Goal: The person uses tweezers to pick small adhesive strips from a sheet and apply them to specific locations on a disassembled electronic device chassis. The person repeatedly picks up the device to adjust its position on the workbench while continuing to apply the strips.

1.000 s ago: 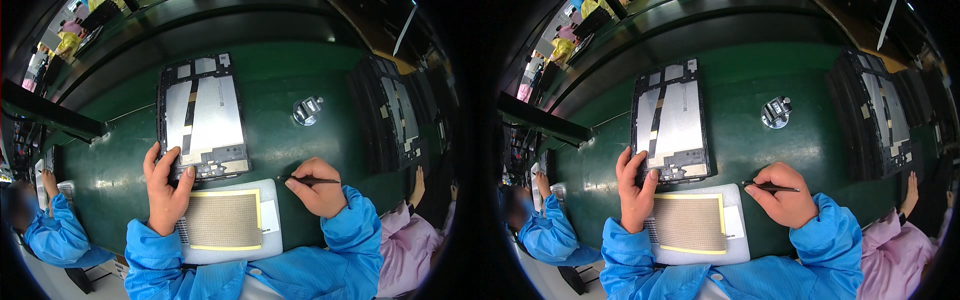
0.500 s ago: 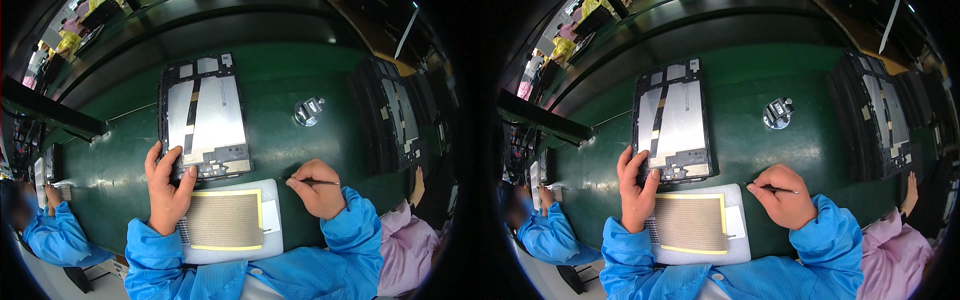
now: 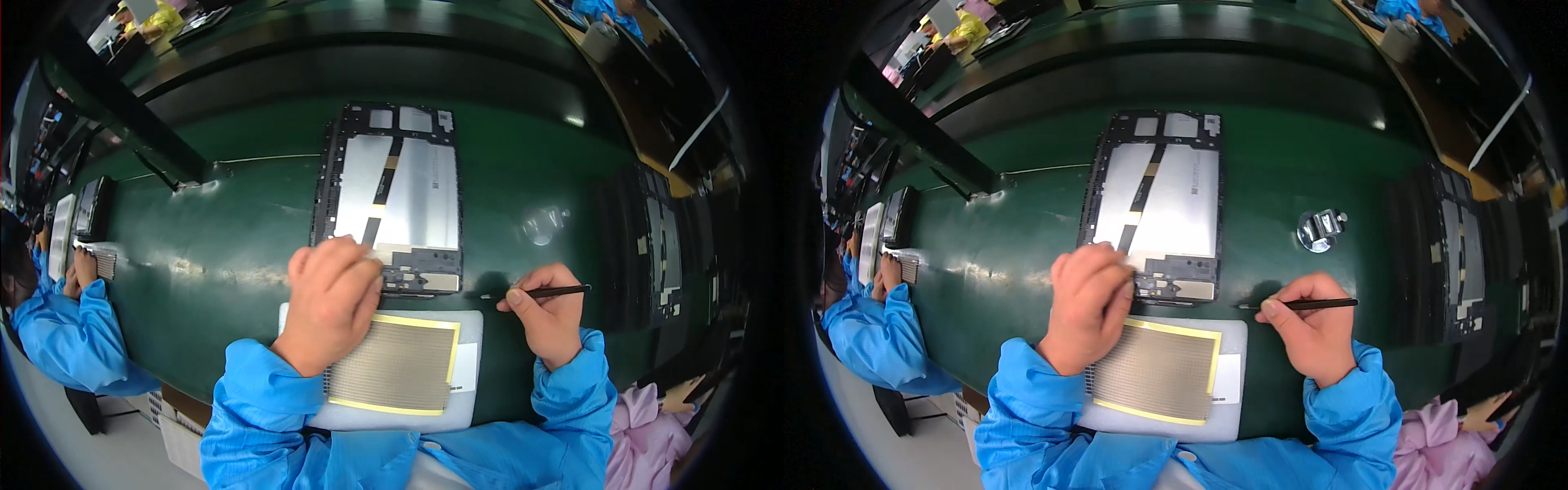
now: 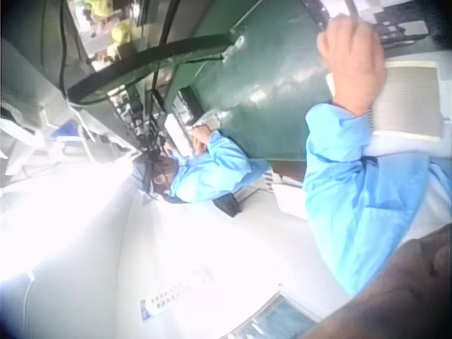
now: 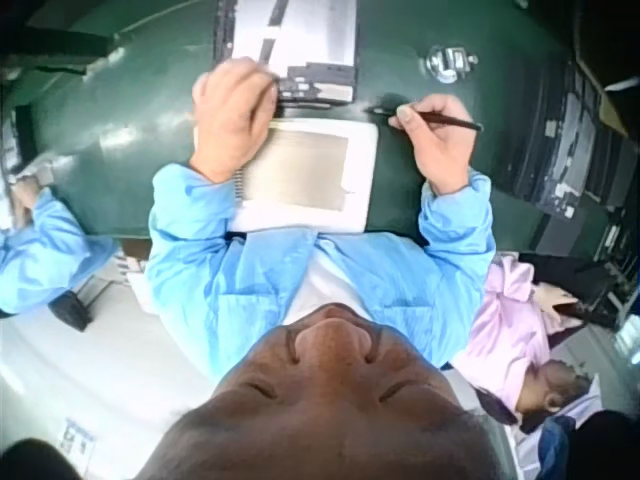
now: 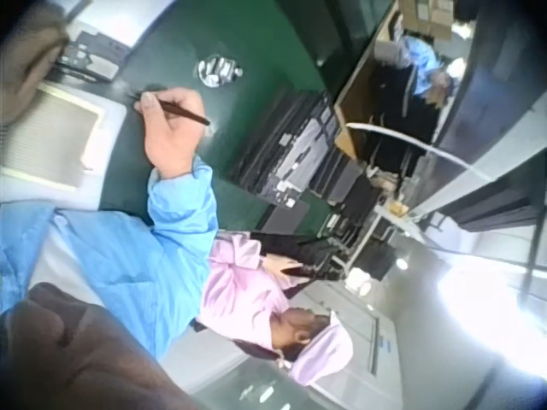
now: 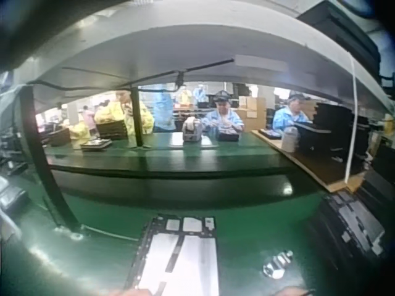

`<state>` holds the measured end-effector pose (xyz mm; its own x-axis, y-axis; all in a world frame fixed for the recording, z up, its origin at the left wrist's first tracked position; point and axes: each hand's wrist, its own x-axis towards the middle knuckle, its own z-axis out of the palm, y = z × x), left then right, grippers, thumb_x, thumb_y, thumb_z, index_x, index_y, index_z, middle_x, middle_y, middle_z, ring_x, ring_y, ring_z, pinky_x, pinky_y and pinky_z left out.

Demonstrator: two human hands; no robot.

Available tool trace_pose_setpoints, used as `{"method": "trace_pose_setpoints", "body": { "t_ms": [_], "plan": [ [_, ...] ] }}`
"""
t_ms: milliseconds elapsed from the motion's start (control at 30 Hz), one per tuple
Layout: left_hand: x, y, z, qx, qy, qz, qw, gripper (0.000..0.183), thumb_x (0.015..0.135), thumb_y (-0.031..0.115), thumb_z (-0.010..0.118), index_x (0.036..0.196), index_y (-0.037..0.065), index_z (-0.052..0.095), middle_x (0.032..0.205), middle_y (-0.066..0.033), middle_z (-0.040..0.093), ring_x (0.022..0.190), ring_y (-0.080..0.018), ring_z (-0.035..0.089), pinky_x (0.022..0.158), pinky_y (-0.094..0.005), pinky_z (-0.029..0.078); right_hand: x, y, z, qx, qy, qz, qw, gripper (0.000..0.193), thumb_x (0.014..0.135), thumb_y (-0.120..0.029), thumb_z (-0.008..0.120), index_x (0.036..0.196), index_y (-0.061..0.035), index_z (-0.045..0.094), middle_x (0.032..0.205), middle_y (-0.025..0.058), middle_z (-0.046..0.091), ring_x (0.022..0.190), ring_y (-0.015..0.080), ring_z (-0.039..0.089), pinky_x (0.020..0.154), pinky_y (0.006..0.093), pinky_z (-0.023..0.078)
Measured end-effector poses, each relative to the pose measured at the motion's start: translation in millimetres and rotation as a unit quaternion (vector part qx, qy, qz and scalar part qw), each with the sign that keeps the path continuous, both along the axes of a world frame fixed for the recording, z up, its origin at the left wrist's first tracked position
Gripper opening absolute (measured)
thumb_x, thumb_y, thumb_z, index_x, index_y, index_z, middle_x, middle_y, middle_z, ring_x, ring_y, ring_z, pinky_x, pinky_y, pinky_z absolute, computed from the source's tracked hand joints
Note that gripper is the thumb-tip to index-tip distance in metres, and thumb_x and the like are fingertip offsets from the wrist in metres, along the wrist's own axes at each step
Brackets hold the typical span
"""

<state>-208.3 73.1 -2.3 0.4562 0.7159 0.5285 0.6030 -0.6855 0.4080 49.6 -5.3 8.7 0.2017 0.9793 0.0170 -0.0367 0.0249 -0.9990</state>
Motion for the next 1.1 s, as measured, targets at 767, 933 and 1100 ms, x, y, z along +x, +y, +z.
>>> {"method": "trace_pose_setpoints", "body": {
  "t_ms": [767, 933, 1100],
  "plan": [
    [-7.0, 2.3, -1.6, -0.023, -0.009, -0.028, 0.999, 0.021, 0.069, 0.004, 0.070, 0.089, 0.006, 0.062, 0.107, -0.0076, 0.061, 0.110, -0.0294, 0.053, 0.091, -0.0422, 0.035, -51.1, 52.7, 14.2, 0.018, -0.077, 0.197, 0.977, 0.012, 0.084, 0.002, 0.064, 0.087, 0.0013, 0.053, 0.085, 0.0068, 0.058, 0.079, 0.0113, 0.060, 0.068, 0.0240, 0.052],
    [-7.4, 2.2, -1.7, -0.026, -0.009, -0.025, 0.999, 0.021, 0.069, 0.005, 0.070, 0.089, 0.006, 0.062, 0.107, -0.0080, 0.061, 0.110, -0.0299, 0.053, 0.091, -0.0424, 0.035, -51.9, 54.9, 18.2, 0.022, -0.146, 0.219, 0.964, 0.013, 0.082, 0.002, 0.065, 0.086, -0.0002, 0.053, 0.084, 0.0056, 0.056, 0.077, 0.0109, 0.057, 0.065, 0.0255, 0.050],
    [-7.7, 2.6, -2.3, -0.022, -0.010, -0.024, 0.999, 0.021, 0.069, 0.004, 0.070, 0.088, 0.006, 0.062, 0.106, -0.0082, 0.061, 0.109, -0.0301, 0.053, 0.090, -0.0423, 0.036, -54.5, 54.9, 26.9, 0.069, -0.265, 0.235, 0.933, 0.017, 0.078, 0.002, 0.069, 0.084, -0.0020, 0.054, 0.083, 0.0062, 0.056, 0.076, 0.0122, 0.053, 0.063, 0.0275, 0.046]
  ]
}}
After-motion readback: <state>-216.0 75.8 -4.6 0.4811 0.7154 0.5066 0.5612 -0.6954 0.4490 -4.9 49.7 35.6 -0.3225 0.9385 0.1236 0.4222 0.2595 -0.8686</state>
